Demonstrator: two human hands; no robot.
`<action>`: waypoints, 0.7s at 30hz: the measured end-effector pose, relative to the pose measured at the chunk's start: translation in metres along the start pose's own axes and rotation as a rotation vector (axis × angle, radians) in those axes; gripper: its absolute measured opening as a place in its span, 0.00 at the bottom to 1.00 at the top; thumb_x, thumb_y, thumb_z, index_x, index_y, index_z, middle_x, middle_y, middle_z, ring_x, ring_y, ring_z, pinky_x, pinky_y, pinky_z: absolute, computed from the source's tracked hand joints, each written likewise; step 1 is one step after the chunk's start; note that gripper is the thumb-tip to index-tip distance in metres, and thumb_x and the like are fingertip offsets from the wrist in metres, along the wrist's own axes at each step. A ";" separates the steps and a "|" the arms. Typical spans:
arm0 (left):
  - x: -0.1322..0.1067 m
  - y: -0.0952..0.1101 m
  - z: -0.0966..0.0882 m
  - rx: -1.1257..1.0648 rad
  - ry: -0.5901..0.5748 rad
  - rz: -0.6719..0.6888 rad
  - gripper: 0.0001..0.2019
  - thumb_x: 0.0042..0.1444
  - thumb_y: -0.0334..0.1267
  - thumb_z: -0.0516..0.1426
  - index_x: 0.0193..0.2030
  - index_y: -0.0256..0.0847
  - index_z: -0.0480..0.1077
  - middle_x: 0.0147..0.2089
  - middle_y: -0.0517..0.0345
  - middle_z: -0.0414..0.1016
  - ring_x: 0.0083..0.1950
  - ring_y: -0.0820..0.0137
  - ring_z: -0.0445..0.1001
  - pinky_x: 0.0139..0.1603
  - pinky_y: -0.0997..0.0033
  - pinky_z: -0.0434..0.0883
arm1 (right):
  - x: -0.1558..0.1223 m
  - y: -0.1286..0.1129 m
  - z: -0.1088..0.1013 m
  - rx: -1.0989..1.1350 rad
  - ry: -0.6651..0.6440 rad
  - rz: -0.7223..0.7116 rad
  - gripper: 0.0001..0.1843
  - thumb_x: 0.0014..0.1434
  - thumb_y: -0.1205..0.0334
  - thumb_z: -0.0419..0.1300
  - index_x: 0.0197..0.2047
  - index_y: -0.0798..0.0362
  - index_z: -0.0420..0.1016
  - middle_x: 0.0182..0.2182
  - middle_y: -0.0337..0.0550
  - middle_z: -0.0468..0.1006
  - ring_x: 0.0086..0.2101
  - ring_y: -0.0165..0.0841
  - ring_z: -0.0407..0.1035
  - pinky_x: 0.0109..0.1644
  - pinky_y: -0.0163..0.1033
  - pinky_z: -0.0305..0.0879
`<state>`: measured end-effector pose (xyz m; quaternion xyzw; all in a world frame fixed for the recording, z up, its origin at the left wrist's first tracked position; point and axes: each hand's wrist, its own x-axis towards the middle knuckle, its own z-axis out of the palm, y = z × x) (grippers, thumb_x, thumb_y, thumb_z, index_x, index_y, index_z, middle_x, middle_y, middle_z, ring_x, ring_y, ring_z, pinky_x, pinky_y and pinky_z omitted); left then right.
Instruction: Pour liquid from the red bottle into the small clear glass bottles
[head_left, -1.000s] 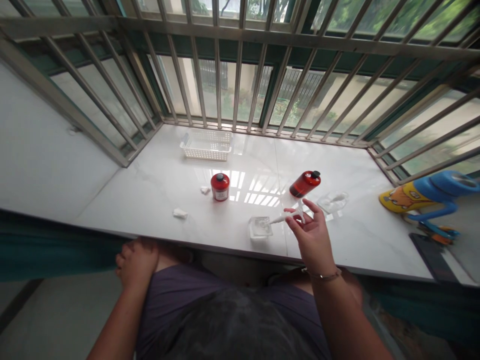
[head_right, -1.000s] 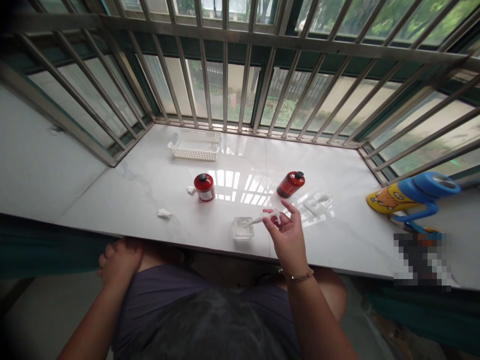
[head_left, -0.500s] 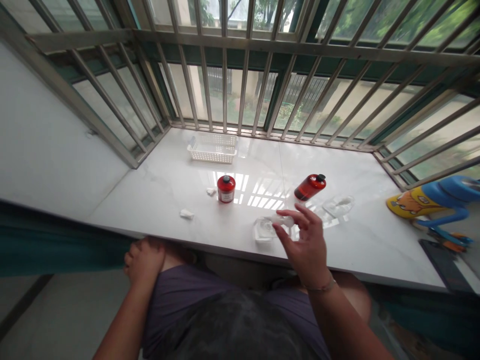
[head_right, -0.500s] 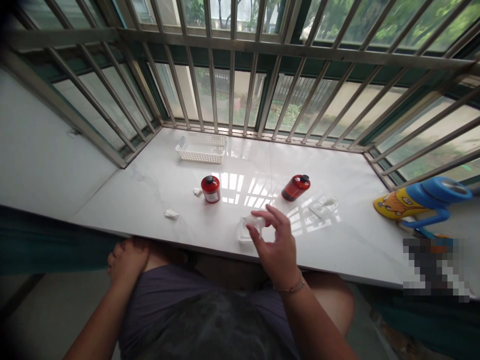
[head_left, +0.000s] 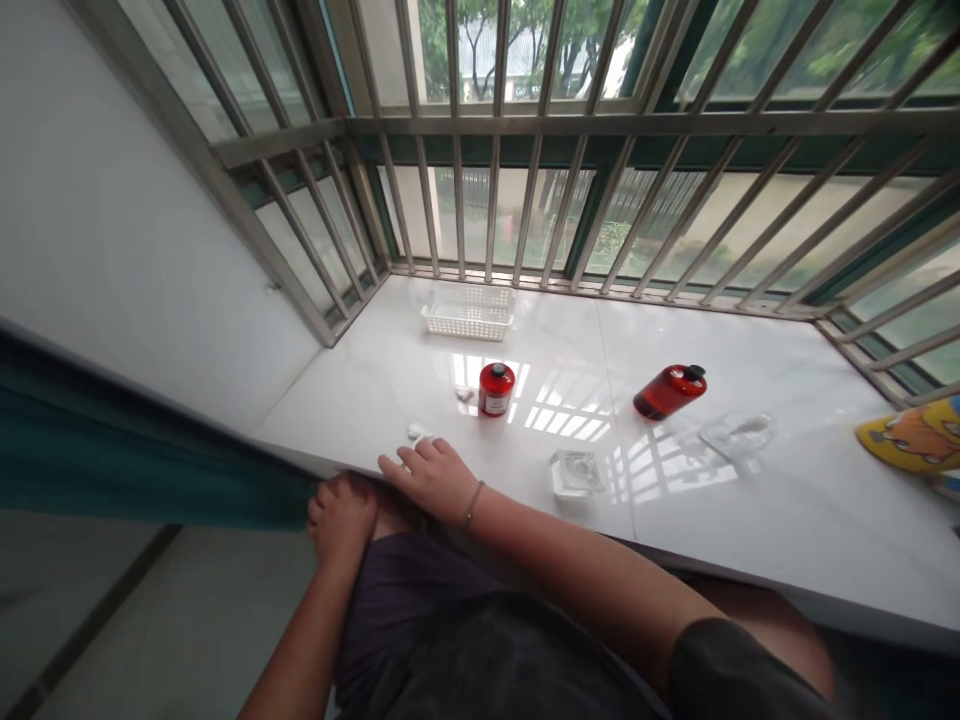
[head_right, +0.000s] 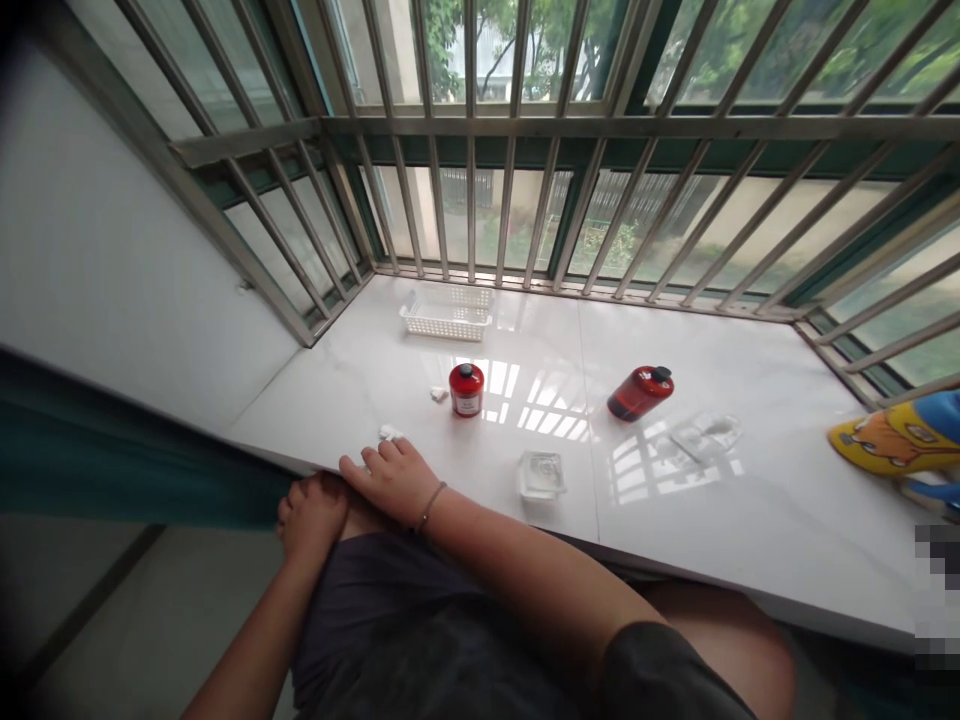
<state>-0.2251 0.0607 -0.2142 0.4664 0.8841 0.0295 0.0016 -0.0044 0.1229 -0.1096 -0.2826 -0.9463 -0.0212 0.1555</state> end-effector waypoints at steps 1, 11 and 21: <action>0.000 0.000 0.000 0.004 0.003 0.000 0.29 0.70 0.57 0.53 0.70 0.42 0.69 0.67 0.32 0.68 0.66 0.36 0.67 0.60 0.38 0.72 | 0.009 -0.001 0.006 0.003 -0.022 0.006 0.20 0.82 0.61 0.46 0.72 0.48 0.64 0.52 0.49 0.81 0.46 0.44 0.72 0.47 0.51 0.66; -0.002 -0.001 -0.001 0.014 0.009 0.016 0.31 0.71 0.56 0.53 0.73 0.40 0.67 0.68 0.32 0.66 0.66 0.37 0.67 0.59 0.40 0.73 | 0.030 -0.011 0.031 0.045 -0.122 0.079 0.24 0.81 0.63 0.48 0.76 0.52 0.57 0.50 0.53 0.81 0.50 0.47 0.72 0.54 0.55 0.67; -0.003 0.001 -0.003 0.009 0.009 0.004 0.29 0.71 0.55 0.53 0.71 0.39 0.69 0.68 0.32 0.67 0.67 0.37 0.67 0.61 0.39 0.73 | 0.024 -0.012 0.002 0.070 -0.102 0.110 0.23 0.81 0.60 0.50 0.75 0.48 0.61 0.55 0.50 0.80 0.49 0.45 0.71 0.50 0.50 0.68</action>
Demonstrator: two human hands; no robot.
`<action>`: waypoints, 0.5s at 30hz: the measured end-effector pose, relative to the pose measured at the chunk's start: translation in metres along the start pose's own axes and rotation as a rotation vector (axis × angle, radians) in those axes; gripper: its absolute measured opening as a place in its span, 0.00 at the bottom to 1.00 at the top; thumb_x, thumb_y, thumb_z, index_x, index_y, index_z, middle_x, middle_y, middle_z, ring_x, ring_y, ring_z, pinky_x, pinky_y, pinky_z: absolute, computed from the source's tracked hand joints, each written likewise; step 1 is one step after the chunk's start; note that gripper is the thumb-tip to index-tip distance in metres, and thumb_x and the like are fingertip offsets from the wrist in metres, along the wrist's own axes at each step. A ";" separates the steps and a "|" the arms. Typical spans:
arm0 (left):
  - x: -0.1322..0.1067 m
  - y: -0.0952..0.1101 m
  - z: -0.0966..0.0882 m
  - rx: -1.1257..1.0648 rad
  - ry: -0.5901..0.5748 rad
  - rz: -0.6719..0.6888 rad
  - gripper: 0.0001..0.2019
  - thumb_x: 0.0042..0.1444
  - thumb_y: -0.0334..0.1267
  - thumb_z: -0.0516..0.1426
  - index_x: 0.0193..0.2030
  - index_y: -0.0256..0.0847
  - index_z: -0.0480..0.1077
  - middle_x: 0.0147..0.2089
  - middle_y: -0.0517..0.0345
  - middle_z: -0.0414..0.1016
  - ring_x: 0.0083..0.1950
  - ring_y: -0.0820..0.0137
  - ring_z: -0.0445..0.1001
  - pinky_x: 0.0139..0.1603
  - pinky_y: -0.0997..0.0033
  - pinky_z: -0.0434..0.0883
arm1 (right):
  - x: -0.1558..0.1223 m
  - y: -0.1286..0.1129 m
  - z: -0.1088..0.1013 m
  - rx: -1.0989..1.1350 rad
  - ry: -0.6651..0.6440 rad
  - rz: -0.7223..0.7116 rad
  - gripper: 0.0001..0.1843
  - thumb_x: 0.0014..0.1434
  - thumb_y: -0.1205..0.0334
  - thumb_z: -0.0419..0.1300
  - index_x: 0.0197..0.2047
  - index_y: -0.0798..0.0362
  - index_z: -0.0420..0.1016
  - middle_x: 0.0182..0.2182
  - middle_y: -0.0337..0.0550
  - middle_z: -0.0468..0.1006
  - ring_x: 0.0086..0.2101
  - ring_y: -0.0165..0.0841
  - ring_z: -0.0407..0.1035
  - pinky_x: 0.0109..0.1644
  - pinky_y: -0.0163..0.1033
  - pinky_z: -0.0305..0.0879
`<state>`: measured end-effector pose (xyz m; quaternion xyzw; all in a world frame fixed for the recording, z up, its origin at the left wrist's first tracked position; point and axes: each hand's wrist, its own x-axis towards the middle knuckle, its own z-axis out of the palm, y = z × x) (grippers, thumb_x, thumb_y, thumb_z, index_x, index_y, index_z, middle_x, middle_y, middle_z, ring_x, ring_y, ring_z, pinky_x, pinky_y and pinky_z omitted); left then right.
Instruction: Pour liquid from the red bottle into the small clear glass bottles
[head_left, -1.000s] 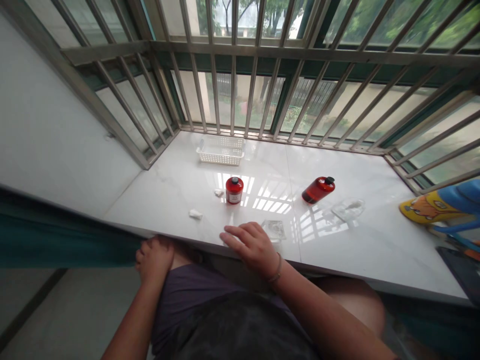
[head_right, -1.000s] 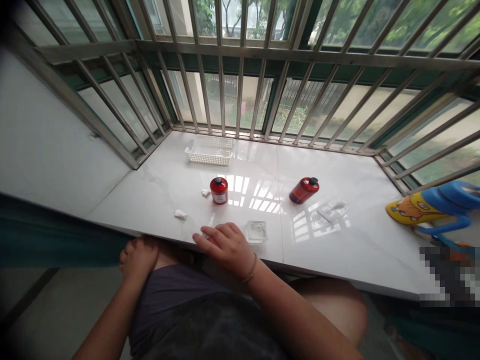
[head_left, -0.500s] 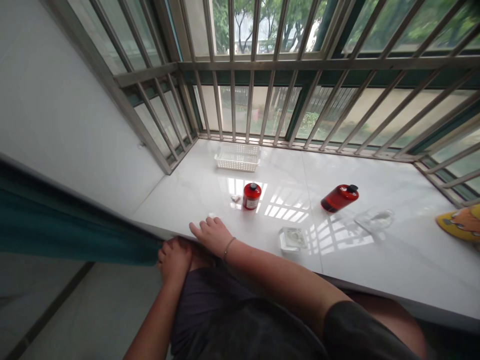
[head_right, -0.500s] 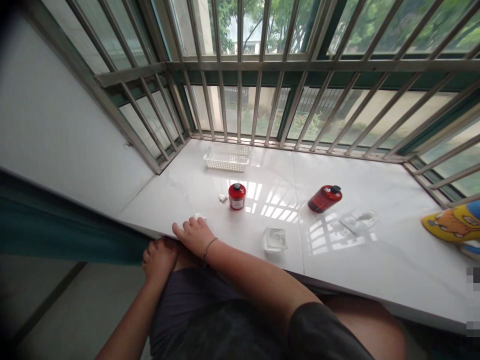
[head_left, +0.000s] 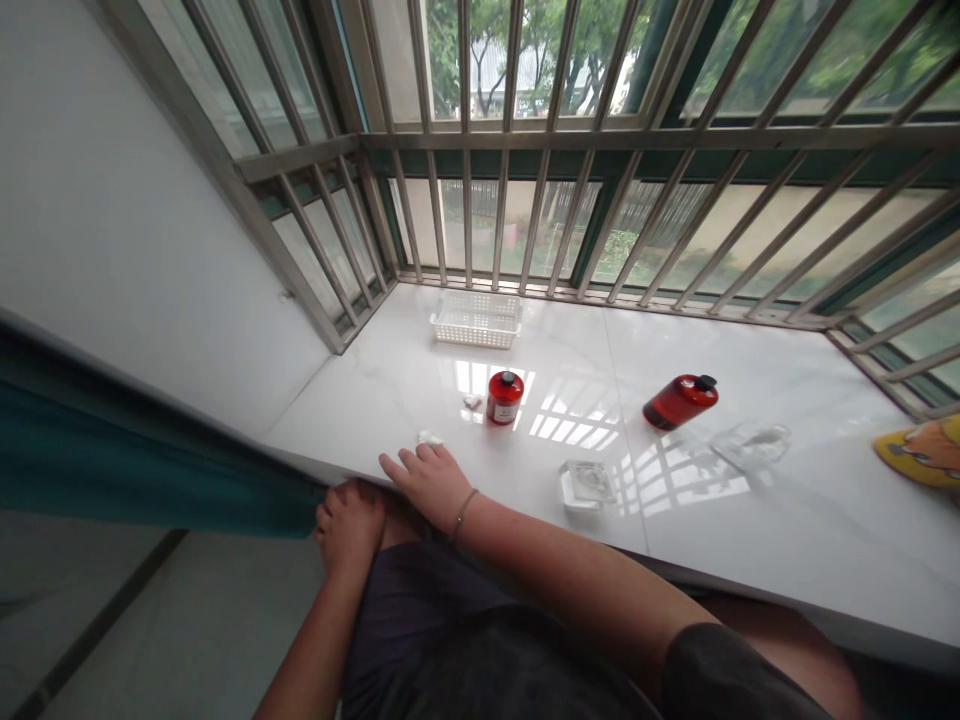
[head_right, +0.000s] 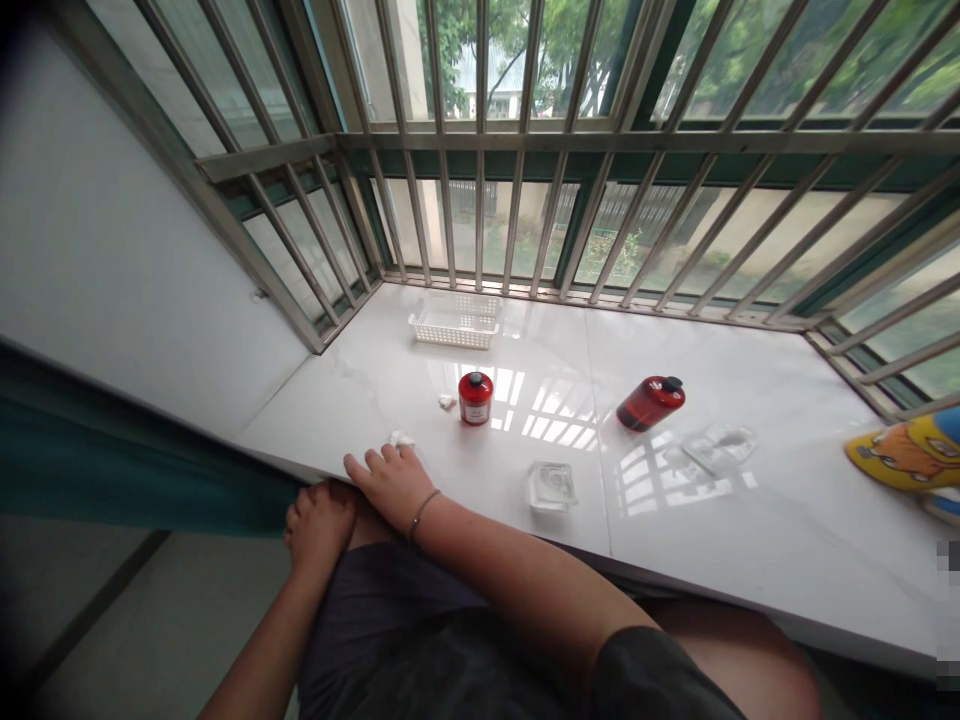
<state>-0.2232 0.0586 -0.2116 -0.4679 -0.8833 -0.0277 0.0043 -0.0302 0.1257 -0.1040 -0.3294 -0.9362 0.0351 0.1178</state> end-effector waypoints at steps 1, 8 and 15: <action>0.000 0.000 0.000 0.000 -0.001 0.000 0.29 0.71 0.55 0.52 0.71 0.39 0.69 0.68 0.32 0.67 0.67 0.36 0.67 0.61 0.39 0.73 | -0.002 0.004 -0.009 0.001 0.015 0.030 0.24 0.81 0.61 0.50 0.76 0.47 0.61 0.56 0.50 0.80 0.49 0.45 0.70 0.49 0.50 0.68; 0.003 -0.001 -0.001 -0.023 -0.021 -0.008 0.32 0.71 0.56 0.52 0.73 0.39 0.68 0.70 0.30 0.67 0.68 0.34 0.67 0.61 0.37 0.72 | -0.012 0.101 -0.089 -0.072 0.192 0.496 0.26 0.79 0.62 0.51 0.77 0.53 0.62 0.60 0.61 0.76 0.56 0.53 0.65 0.54 0.54 0.64; 0.003 0.000 -0.003 -0.062 -0.030 -0.018 0.33 0.71 0.57 0.51 0.75 0.40 0.67 0.71 0.29 0.65 0.69 0.32 0.65 0.63 0.34 0.71 | -0.031 0.163 -0.105 -0.033 0.122 0.654 0.11 0.75 0.57 0.62 0.49 0.55 0.80 0.45 0.52 0.80 0.40 0.41 0.73 0.43 0.42 0.63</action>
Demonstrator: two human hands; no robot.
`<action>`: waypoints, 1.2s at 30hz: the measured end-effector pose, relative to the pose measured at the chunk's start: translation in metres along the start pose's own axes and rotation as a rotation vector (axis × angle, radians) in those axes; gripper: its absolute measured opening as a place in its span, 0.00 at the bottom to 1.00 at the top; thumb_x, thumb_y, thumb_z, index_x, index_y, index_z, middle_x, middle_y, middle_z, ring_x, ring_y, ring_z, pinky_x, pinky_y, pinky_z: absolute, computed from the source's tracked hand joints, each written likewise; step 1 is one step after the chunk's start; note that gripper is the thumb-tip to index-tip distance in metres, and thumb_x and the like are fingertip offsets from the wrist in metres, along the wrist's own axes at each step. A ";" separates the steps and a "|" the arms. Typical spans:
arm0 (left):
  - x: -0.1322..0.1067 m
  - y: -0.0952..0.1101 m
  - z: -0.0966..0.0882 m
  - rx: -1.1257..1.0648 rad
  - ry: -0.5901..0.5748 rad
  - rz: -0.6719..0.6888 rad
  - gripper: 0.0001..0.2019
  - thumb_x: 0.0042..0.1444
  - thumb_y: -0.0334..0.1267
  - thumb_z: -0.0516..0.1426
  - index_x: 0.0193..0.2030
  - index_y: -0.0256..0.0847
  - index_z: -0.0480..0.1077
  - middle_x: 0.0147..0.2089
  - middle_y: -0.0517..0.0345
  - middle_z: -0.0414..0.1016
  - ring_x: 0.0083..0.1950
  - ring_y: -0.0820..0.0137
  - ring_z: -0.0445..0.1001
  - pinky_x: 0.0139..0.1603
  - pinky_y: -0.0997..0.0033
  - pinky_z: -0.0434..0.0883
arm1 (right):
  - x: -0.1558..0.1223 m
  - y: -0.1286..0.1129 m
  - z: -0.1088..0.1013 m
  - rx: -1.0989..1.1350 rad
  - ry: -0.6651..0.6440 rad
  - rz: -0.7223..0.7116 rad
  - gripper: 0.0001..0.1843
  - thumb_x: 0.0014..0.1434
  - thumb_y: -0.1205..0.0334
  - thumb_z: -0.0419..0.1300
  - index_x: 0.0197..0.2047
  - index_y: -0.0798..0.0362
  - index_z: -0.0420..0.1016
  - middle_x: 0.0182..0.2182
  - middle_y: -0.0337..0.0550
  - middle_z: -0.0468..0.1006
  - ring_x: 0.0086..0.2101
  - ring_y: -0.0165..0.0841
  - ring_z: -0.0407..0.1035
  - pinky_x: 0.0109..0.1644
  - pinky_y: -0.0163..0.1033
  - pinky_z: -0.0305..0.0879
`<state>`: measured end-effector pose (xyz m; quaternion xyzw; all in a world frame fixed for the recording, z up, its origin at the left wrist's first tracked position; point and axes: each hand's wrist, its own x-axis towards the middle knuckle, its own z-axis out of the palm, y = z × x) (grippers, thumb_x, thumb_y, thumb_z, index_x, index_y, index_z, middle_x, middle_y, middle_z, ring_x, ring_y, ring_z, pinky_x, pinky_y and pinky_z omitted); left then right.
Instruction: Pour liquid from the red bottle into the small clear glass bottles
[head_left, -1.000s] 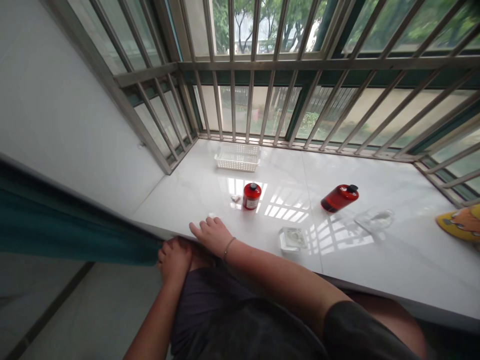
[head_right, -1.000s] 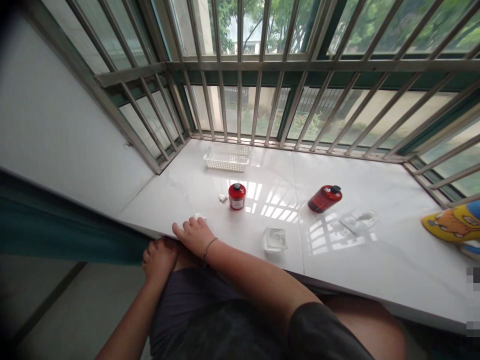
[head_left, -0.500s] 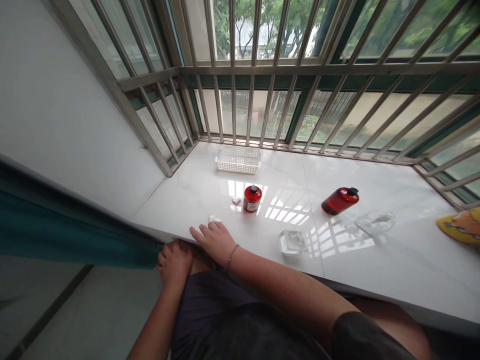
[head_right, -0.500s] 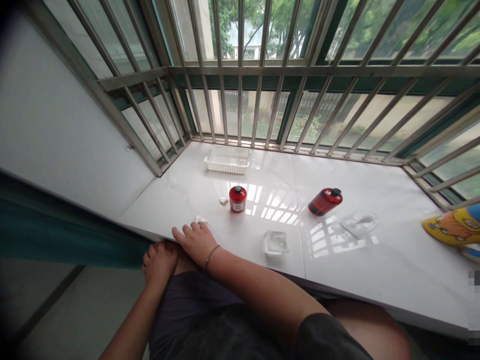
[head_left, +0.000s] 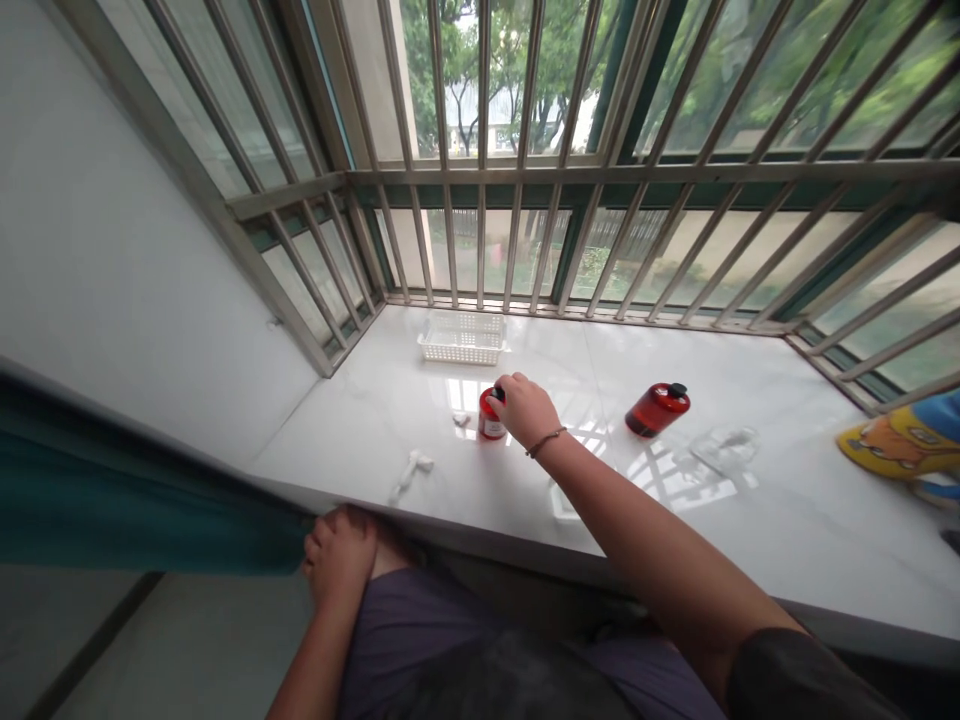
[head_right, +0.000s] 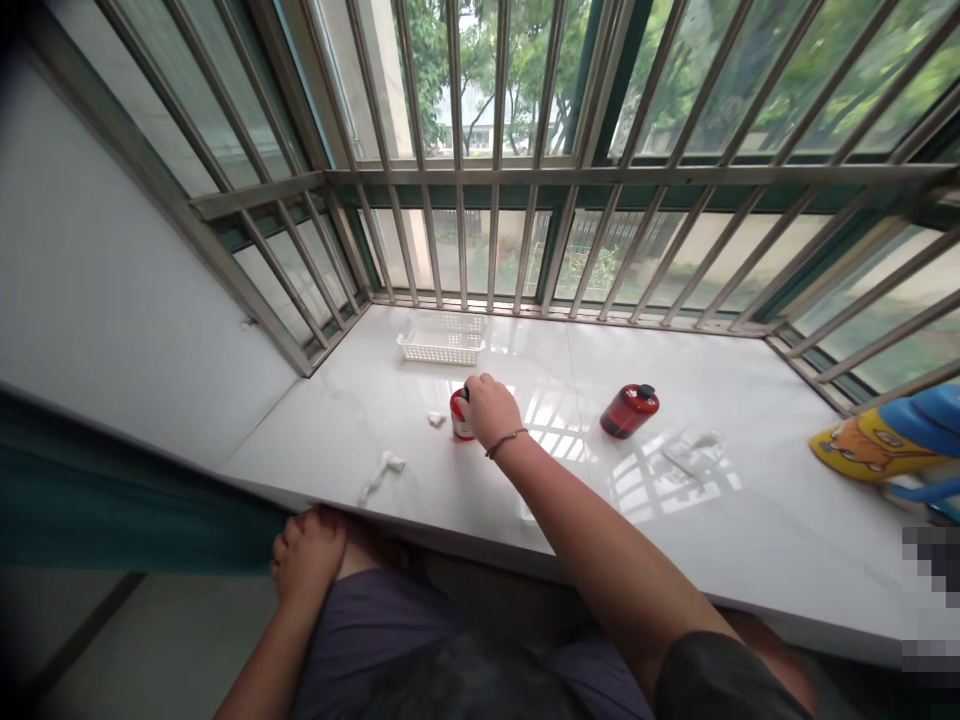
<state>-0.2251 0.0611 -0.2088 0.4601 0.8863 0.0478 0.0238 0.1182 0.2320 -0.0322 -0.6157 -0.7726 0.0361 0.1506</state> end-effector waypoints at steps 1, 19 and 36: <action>0.000 0.000 0.000 -0.009 0.002 0.000 0.33 0.70 0.57 0.52 0.74 0.40 0.67 0.71 0.29 0.65 0.70 0.32 0.65 0.63 0.34 0.70 | -0.001 0.001 0.000 0.003 -0.004 0.002 0.11 0.75 0.57 0.61 0.48 0.56 0.80 0.45 0.52 0.80 0.40 0.40 0.73 0.43 0.42 0.63; -0.023 -0.003 -0.031 -0.339 0.234 0.085 0.21 0.75 0.45 0.45 0.63 0.36 0.69 0.67 0.38 0.76 0.73 0.54 0.71 0.77 0.54 0.67 | -0.159 0.013 -0.028 0.474 0.177 -0.079 0.09 0.74 0.55 0.64 0.53 0.47 0.78 0.43 0.45 0.81 0.39 0.40 0.78 0.43 0.46 0.77; -0.135 0.117 -0.093 -0.494 0.119 1.148 0.33 0.64 0.31 0.62 0.75 0.45 0.60 0.66 0.44 0.80 0.68 0.52 0.79 0.79 0.38 0.67 | -0.239 -0.014 -0.003 0.473 0.081 -0.082 0.08 0.74 0.56 0.65 0.51 0.49 0.73 0.39 0.43 0.83 0.37 0.43 0.79 0.41 0.48 0.74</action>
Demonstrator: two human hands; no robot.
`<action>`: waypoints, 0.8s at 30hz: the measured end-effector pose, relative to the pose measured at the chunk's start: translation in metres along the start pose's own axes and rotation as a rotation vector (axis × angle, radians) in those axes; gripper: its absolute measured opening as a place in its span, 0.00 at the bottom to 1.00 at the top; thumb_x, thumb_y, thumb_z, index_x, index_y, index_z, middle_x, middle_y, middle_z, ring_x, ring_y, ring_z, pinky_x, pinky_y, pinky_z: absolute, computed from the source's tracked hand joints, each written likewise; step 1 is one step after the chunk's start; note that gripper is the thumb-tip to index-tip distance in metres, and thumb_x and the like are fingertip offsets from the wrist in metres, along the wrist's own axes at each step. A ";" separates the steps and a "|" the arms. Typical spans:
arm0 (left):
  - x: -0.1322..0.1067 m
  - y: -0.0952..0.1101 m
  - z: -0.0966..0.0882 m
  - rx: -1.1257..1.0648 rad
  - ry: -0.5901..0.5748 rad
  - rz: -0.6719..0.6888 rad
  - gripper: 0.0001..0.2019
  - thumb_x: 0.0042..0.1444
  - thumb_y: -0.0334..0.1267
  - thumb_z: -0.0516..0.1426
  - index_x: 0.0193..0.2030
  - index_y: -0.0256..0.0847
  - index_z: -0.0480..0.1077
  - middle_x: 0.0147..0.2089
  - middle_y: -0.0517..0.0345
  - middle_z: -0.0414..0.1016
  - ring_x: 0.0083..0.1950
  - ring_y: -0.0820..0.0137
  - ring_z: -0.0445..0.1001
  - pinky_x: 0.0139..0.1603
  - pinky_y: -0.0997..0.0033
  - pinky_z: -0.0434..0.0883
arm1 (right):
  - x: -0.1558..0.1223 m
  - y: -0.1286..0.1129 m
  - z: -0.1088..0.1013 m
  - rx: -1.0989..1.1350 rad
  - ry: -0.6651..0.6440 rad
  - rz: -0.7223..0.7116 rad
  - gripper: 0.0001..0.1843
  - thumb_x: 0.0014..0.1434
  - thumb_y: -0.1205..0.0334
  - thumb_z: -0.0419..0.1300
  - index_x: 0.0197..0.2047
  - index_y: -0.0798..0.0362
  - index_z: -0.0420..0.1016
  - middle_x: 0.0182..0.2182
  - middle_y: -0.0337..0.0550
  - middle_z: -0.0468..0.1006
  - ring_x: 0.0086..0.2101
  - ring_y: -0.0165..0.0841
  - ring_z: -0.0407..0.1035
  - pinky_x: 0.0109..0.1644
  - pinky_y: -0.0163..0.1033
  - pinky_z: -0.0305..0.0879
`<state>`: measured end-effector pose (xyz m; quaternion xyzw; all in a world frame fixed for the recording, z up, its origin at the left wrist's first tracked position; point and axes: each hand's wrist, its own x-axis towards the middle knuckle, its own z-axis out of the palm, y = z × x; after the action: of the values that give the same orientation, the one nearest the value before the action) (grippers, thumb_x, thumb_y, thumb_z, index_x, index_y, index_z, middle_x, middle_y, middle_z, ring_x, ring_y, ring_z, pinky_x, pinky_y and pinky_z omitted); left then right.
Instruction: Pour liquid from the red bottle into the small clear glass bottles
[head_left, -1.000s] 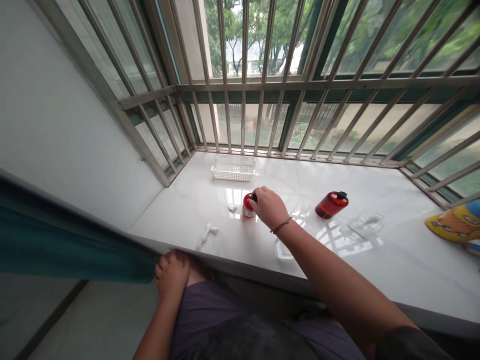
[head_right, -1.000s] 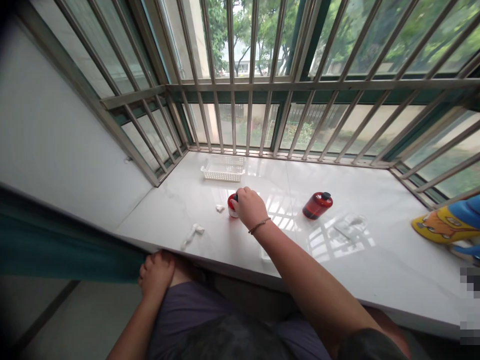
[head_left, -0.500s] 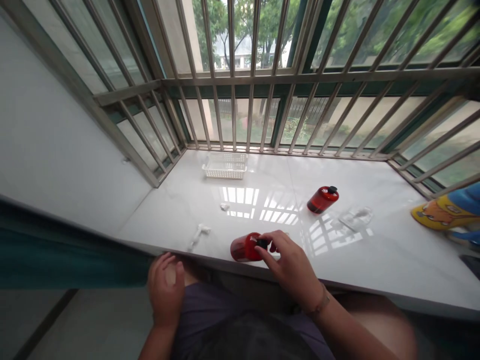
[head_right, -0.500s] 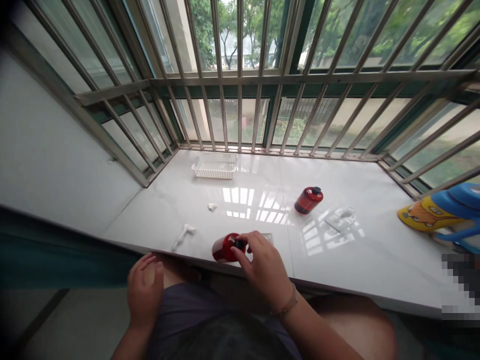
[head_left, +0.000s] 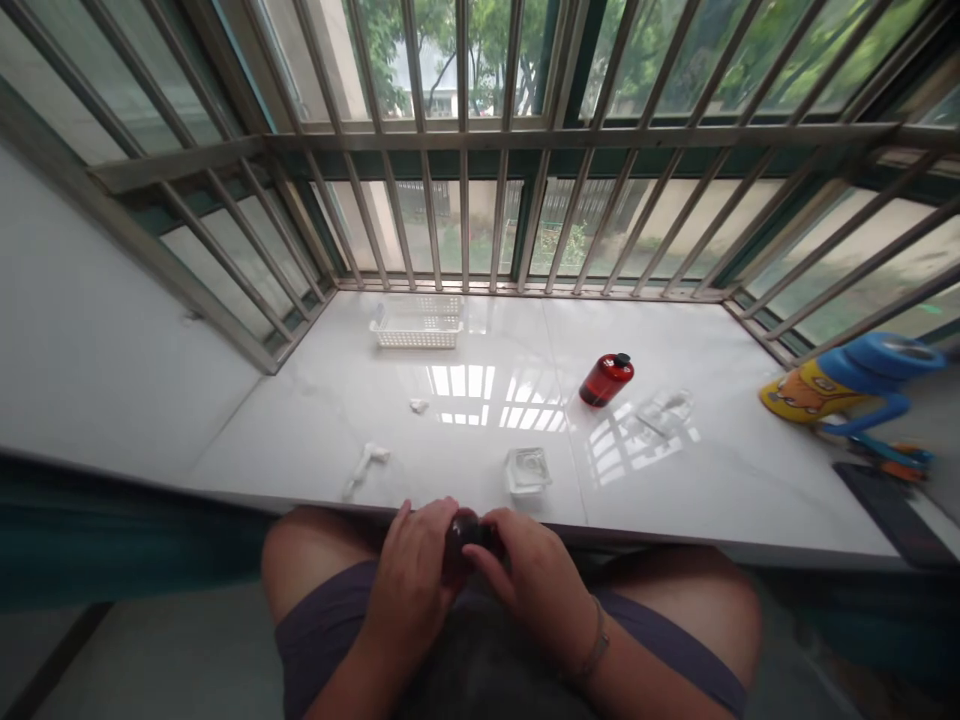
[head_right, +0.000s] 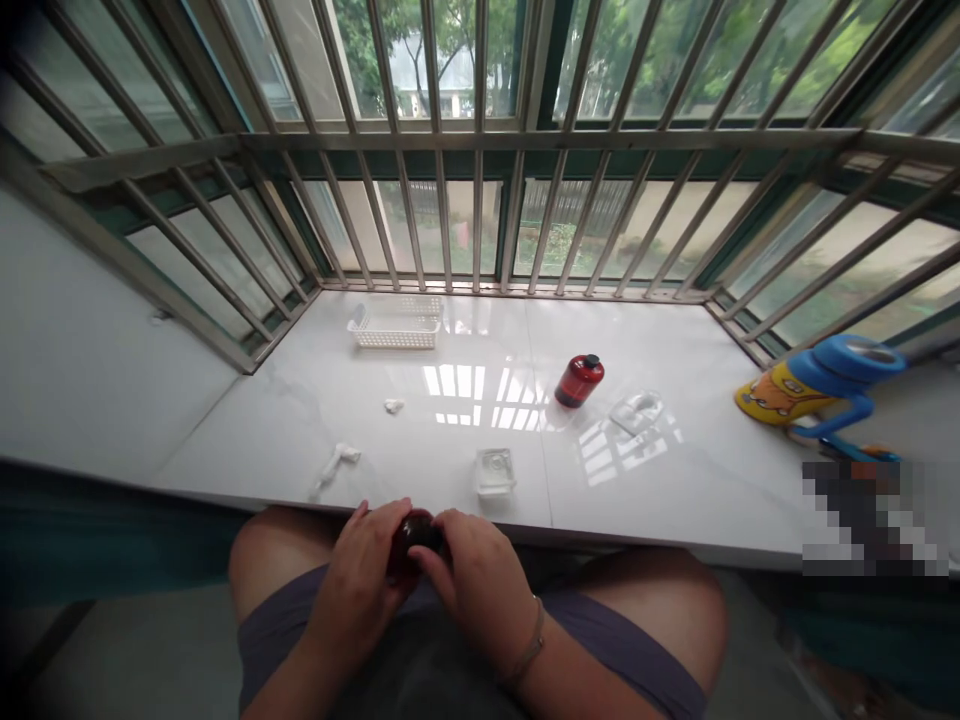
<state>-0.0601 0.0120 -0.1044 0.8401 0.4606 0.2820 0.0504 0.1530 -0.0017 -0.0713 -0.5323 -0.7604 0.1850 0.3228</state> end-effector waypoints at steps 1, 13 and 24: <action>0.000 0.002 0.001 -0.013 -0.004 0.002 0.33 0.64 0.30 0.62 0.75 0.44 0.61 0.67 0.44 0.80 0.68 0.52 0.79 0.79 0.39 0.67 | -0.001 0.001 -0.001 -0.017 0.003 0.003 0.07 0.74 0.56 0.65 0.48 0.49 0.72 0.37 0.42 0.82 0.35 0.43 0.78 0.41 0.47 0.73; 0.002 -0.002 0.003 -0.288 -0.251 -0.058 0.39 0.51 0.31 0.69 0.70 0.49 0.64 0.64 0.50 0.82 0.63 0.50 0.83 0.78 0.29 0.67 | -0.005 0.012 -0.027 -0.067 -0.268 -0.246 0.23 0.70 0.68 0.70 0.63 0.45 0.72 0.50 0.43 0.82 0.46 0.43 0.76 0.53 0.50 0.71; -0.002 0.005 0.015 -0.284 -0.231 -0.075 0.40 0.51 0.29 0.68 0.71 0.49 0.64 0.64 0.49 0.82 0.63 0.49 0.83 0.77 0.28 0.67 | -0.005 0.006 -0.035 -0.053 -0.319 -0.085 0.26 0.67 0.71 0.71 0.64 0.48 0.72 0.55 0.47 0.80 0.51 0.44 0.78 0.58 0.50 0.78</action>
<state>-0.0489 0.0102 -0.1159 0.8336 0.4382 0.2439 0.2314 0.1819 -0.0068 -0.0514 -0.4719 -0.8284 0.2334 0.1912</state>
